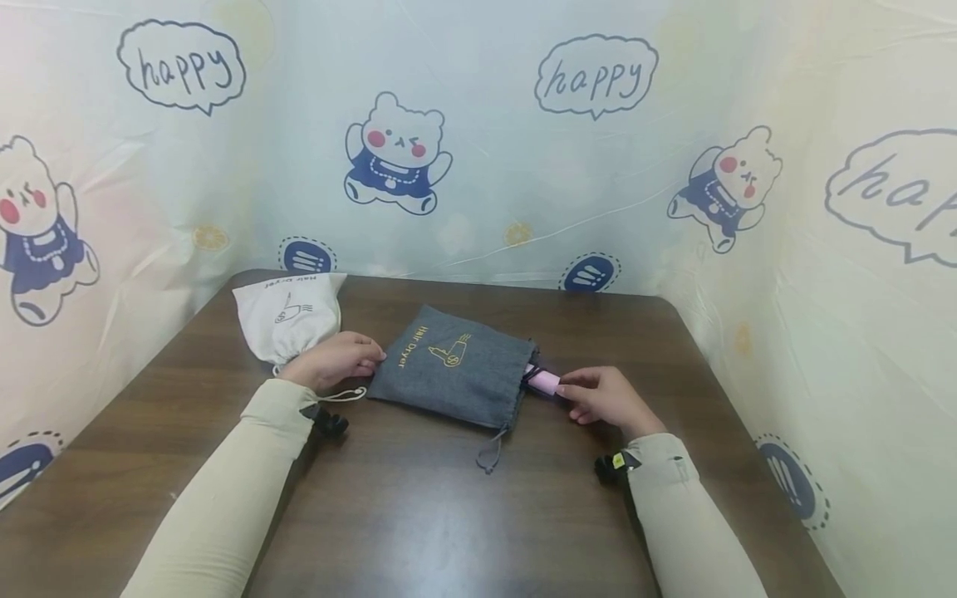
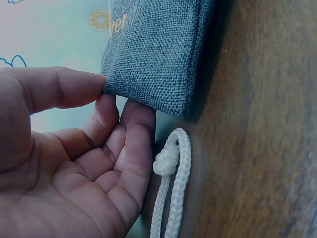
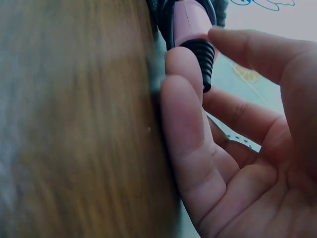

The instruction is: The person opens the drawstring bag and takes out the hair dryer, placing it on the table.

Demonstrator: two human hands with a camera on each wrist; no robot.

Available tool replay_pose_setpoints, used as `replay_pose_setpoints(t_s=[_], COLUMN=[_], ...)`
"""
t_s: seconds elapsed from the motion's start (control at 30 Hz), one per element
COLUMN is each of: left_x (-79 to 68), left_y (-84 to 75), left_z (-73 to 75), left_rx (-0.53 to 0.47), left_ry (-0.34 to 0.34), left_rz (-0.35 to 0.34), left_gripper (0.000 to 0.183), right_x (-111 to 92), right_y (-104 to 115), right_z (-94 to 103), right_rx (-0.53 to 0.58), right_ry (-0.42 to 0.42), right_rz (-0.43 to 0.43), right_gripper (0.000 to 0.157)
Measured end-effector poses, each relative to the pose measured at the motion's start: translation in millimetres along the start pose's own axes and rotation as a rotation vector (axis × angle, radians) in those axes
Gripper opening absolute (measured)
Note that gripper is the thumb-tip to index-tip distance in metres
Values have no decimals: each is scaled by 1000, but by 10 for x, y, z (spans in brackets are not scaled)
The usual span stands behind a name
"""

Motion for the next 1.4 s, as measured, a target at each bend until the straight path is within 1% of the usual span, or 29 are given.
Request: replay_pose_setpoints(t_s=[0.13,0.2,0.27,0.47,0.6,0.93,1.17,1.4], left_x=[5,2,-6,-19,-7,15,32,14], left_y=[11,12,10,7,25,5,11,-9], left_z=[19,28,42,47,39,-1,1,0], left_rx=[7,12,14,18,9,2,2,6], left_ry=[0,0,-7,-6,-3,6,5,17], left_rz=[3,5,9,9,8,-4,-9,-13], left_gripper=[30,31,31,31,31,29,29,30], right_x=[41,62,82,123,121,58,61,44], right_y=[37,70,117,197,202,178,164,177], right_z=[-35,-50,-68,-82,-60,-44,-35,-27], right_rx=[-66,-90,-120,-193,-227,-210,-216,-222], right_ry=[-6,-22,-32,-86,-122,-109,-94,-88], right_rz=[33,47,79,130,131,97,110,108], right_gripper=[60,62,62,50,44,41,40,40])
Point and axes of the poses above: each hand's wrist, its own x-axis towards the middle knuckle, its own z-axis out of the back of the hand, y = z × x, the point moved 9 cm from there along x, towards the middle knuckle, and after that the axes turned 7 degrees about -x, right-handed, at the moved point
